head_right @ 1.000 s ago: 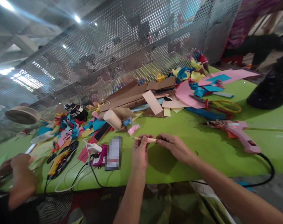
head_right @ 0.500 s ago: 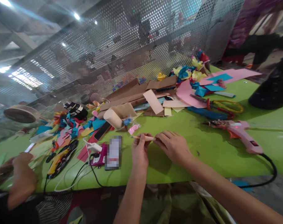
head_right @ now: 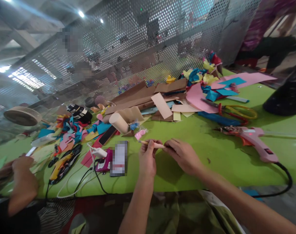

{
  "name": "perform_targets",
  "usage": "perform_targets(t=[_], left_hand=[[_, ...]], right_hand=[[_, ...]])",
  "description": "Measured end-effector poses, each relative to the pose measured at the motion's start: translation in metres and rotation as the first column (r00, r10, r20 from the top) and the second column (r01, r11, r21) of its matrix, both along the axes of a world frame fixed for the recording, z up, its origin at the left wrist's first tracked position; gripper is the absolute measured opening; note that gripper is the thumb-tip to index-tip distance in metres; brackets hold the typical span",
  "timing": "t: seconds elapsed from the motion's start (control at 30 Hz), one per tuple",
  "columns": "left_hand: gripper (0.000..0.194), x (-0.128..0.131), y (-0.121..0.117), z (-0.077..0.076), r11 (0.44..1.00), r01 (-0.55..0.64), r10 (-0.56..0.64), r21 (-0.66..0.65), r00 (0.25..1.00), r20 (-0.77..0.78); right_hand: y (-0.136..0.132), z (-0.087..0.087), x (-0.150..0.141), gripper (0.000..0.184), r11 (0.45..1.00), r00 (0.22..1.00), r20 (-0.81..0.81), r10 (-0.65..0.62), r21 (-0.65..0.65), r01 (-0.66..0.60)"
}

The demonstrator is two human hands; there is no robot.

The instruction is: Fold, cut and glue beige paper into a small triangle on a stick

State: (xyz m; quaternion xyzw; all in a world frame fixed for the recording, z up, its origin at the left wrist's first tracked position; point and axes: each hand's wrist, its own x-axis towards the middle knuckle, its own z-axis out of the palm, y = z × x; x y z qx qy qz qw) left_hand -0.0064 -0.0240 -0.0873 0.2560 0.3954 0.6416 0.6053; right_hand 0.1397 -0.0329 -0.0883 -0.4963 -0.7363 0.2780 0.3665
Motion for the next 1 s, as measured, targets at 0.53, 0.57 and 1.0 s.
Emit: perform_targets(t=[0.53,0.57,1.0], left_hand=[[0.043,0.0004,-0.0026,0.0038,0.997,0.073,-0.070,0.032,0.995,-0.075],[0.042,-0.0004,-0.0026,0.0039,0.995,0.087,-0.083,0.042,0.991,-0.104],[0.043,-0.0018,-0.0025,0.0051,0.992,0.125,-0.126,-0.023,0.989,-0.076]], right_hand=[[0.0001,0.0007,0.0013,0.042,0.913,0.961,-0.275,0.030,-0.383,-0.138],[0.0003,0.0001,0.0016,0.044,0.906,0.955,-0.294,0.029,-0.397,-0.150],[0.0016,0.0030,0.0045,0.034,0.975,0.992,-0.124,0.016,-0.216,-0.043]])
